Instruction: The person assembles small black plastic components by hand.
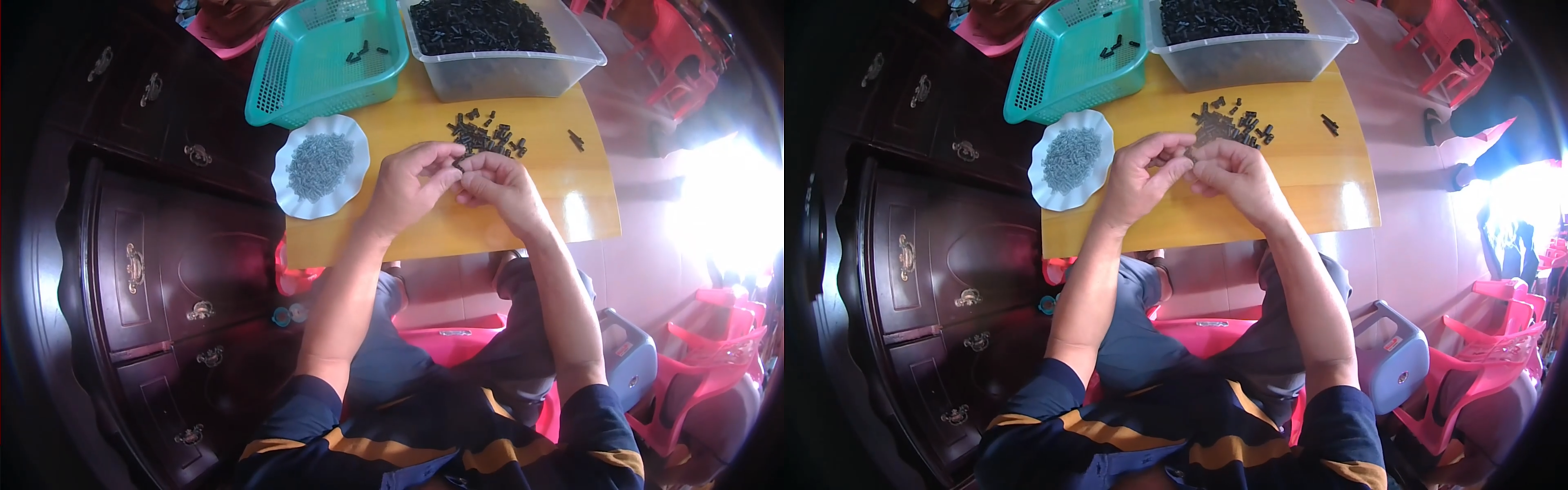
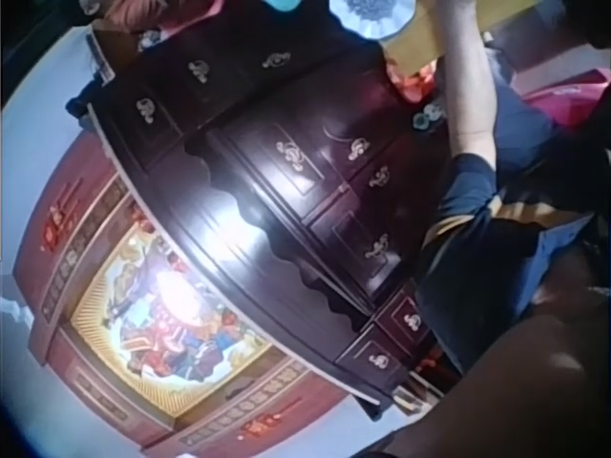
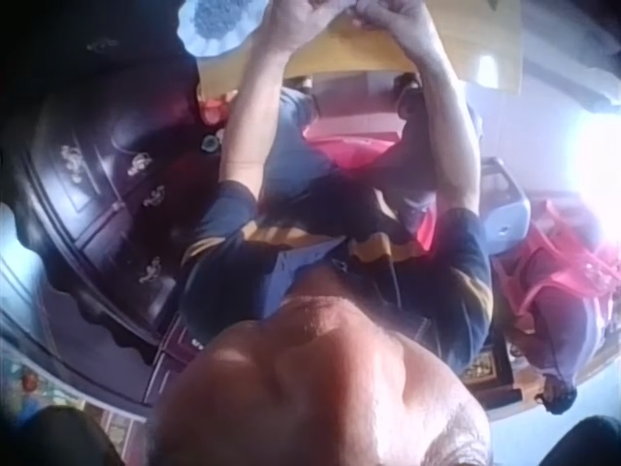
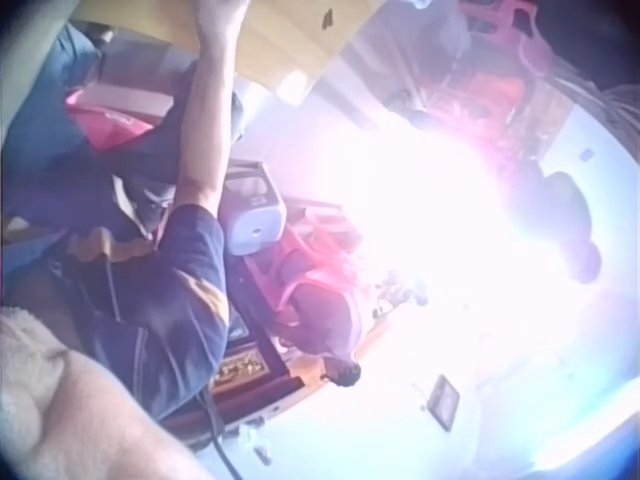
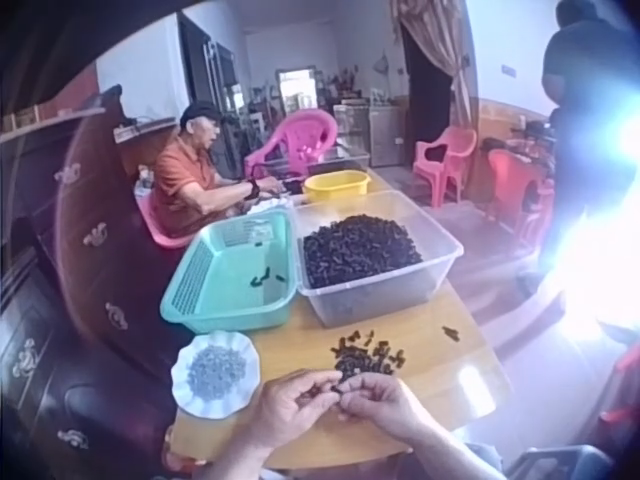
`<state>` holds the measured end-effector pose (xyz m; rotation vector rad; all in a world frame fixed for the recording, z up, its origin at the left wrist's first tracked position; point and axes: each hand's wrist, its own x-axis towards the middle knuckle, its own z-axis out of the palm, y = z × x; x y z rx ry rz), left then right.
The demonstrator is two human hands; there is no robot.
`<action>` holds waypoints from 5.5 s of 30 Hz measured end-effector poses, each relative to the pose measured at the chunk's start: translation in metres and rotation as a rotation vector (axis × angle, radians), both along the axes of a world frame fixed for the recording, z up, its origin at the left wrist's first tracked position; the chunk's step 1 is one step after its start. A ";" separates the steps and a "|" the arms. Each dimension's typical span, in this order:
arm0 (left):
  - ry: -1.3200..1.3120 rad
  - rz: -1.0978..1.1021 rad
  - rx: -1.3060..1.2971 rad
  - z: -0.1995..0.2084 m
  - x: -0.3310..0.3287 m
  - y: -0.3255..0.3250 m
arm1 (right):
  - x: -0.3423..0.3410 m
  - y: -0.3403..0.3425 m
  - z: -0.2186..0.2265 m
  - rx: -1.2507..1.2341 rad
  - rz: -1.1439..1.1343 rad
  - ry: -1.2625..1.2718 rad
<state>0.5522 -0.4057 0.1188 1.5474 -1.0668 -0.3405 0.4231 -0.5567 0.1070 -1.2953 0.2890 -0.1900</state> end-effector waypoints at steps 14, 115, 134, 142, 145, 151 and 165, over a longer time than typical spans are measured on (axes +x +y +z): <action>-0.618 0.205 -0.065 -0.004 -0.015 -0.012 | 0.004 -0.003 -0.009 0.330 0.016 0.010; -0.655 0.457 0.751 0.020 0.088 0.145 | 0.014 -0.054 -0.003 -1.249 -0.413 -0.057; -0.727 0.410 0.671 0.005 0.094 0.122 | 0.013 -0.069 -0.011 -1.401 -0.335 0.073; -0.653 0.392 0.561 0.004 0.099 0.123 | 0.000 -0.084 0.000 -1.289 -0.446 0.031; -0.643 0.386 0.510 0.006 0.100 0.122 | -0.002 -0.085 0.001 -1.234 -0.444 0.043; -0.569 0.384 0.435 0.015 0.098 0.116 | -0.005 -0.088 0.005 -1.172 -0.453 0.061; -0.605 -0.021 0.347 0.031 0.038 -0.045 | -0.015 -0.102 0.002 -1.158 -0.471 0.183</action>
